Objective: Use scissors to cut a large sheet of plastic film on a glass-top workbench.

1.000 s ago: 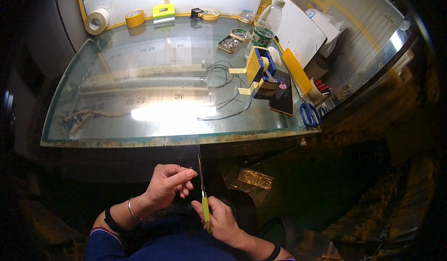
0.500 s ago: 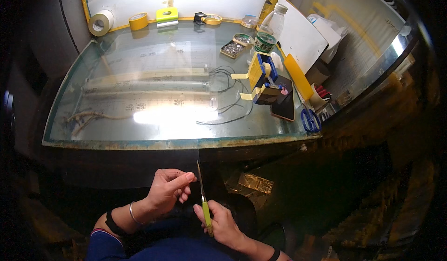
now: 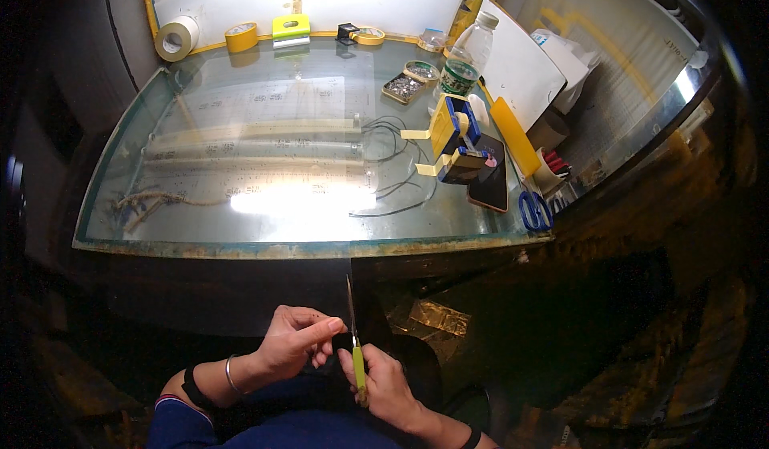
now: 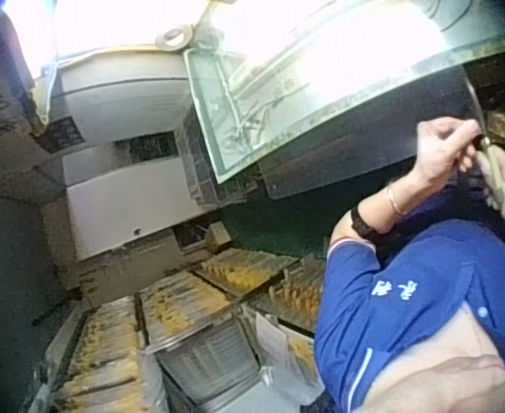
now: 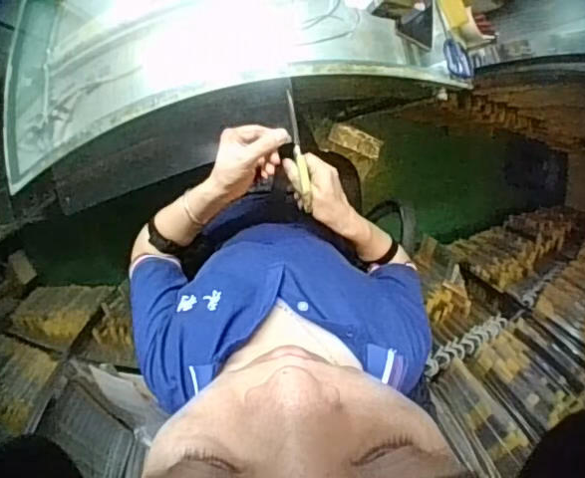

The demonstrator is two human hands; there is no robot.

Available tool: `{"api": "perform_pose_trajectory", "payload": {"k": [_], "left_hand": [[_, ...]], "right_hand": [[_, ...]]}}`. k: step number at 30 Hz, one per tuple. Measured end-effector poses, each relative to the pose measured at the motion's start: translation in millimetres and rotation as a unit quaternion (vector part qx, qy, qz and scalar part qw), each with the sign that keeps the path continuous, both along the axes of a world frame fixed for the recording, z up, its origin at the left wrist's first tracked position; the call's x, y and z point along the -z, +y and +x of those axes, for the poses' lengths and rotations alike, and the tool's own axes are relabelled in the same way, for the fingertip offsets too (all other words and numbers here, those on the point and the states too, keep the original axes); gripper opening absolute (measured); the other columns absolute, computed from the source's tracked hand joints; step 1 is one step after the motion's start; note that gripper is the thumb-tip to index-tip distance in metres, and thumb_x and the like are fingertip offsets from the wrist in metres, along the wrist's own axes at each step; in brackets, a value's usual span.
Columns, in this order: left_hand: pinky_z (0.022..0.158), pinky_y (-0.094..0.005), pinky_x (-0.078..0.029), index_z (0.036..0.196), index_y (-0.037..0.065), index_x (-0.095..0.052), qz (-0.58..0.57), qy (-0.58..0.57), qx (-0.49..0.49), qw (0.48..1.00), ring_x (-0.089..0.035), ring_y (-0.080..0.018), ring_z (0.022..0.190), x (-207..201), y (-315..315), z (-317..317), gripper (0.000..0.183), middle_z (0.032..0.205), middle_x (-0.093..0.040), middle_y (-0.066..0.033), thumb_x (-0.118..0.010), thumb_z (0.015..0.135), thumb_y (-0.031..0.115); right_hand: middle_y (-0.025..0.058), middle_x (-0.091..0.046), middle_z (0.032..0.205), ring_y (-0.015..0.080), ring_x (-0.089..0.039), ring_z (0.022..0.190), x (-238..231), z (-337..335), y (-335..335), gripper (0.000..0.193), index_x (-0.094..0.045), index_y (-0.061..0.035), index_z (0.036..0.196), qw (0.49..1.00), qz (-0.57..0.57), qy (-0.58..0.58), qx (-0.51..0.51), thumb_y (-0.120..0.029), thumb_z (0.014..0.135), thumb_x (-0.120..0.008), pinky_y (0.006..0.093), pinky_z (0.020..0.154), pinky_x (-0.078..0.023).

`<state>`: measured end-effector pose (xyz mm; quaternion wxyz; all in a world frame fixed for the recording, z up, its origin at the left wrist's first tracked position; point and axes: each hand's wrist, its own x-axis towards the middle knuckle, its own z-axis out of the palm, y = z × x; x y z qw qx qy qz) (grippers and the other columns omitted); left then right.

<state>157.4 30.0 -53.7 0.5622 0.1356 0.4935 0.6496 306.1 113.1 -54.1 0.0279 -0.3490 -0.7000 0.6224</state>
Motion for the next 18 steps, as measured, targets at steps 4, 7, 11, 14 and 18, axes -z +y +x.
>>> {"api": "perform_pose_trajectory", "payload": {"k": [4, 7, 11, 14, 18], "left_hand": [[0.041, -0.0179, -0.041, 0.085, -0.002, -0.064, -0.005, -0.014, 0.013, 1.000, -0.054, -0.0073, 0.047, 1.1, -1.5, 0.8, 0.024, 0.060, -0.059, -0.0047, -0.064, 0.083, 0.021], [0.041, -0.0179, -0.041, 0.085, -0.002, -0.064, 0.000, -0.020, 0.017, 1.000, -0.053, -0.0072, 0.046, 0.4, -3.3, 3.1, 0.025, 0.060, -0.058, -0.0045, -0.063, 0.084, 0.022], [0.041, -0.0180, -0.041, 0.086, -0.003, -0.064, -0.009, -0.012, 0.041, 0.999, -0.053, -0.0073, 0.047, -2.4, -8.4, 7.0, 0.026, 0.061, -0.058, -0.0044, -0.062, 0.084, 0.023], [0.040, -0.0181, -0.042, 0.084, -0.004, -0.064, -0.003, -0.018, 0.043, 0.999, -0.053, -0.0080, 0.046, -1.0, -9.2, 11.7, 0.023, 0.058, -0.057, -0.0057, -0.061, 0.085, 0.018], [0.041, -0.0180, -0.042, 0.085, -0.004, -0.064, -0.005, -0.024, 0.050, 0.998, -0.053, -0.0076, 0.047, -3.5, -9.5, 12.5, 0.024, 0.059, -0.058, -0.0050, -0.062, 0.085, 0.020]], "right_hand": [[0.0071, -0.051, 0.057, 0.0147, -0.052, 0.050, -2.6, -0.9, -2.2, 0.031, -0.048, -0.0028, 0.069, 0.999, -0.031, 0.000, 0.016, -0.026, 0.087, -0.057, 0.0291, 0.046, -0.040], [0.0090, -0.051, 0.061, 0.0163, -0.052, 0.052, 6.3, 0.9, -0.2, 0.029, -0.048, -0.0016, 0.071, 1.000, 0.006, 0.021, 0.005, -0.025, 0.087, -0.057, 0.0302, 0.049, -0.041], [0.0122, -0.052, 0.068, 0.0181, -0.052, 0.058, 8.3, 1.1, 2.9, 0.027, -0.048, 0.0002, 0.075, 0.998, 0.045, 0.052, -0.014, -0.023, 0.087, -0.056, 0.0313, 0.053, -0.041], [0.0134, -0.052, 0.069, 0.0192, -0.053, 0.060, 6.4, 1.8, 8.2, 0.026, -0.048, 0.0010, 0.077, 0.996, 0.063, 0.048, -0.032, -0.022, 0.087, -0.055, 0.0321, 0.054, -0.041], [0.0110, -0.052, 0.067, 0.0176, -0.054, 0.060, 7.7, 4.1, 8.8, 0.025, -0.048, 0.0019, 0.079, 0.998, 0.039, 0.044, -0.028, -0.021, 0.087, -0.054, 0.0309, 0.054, -0.042]]}}
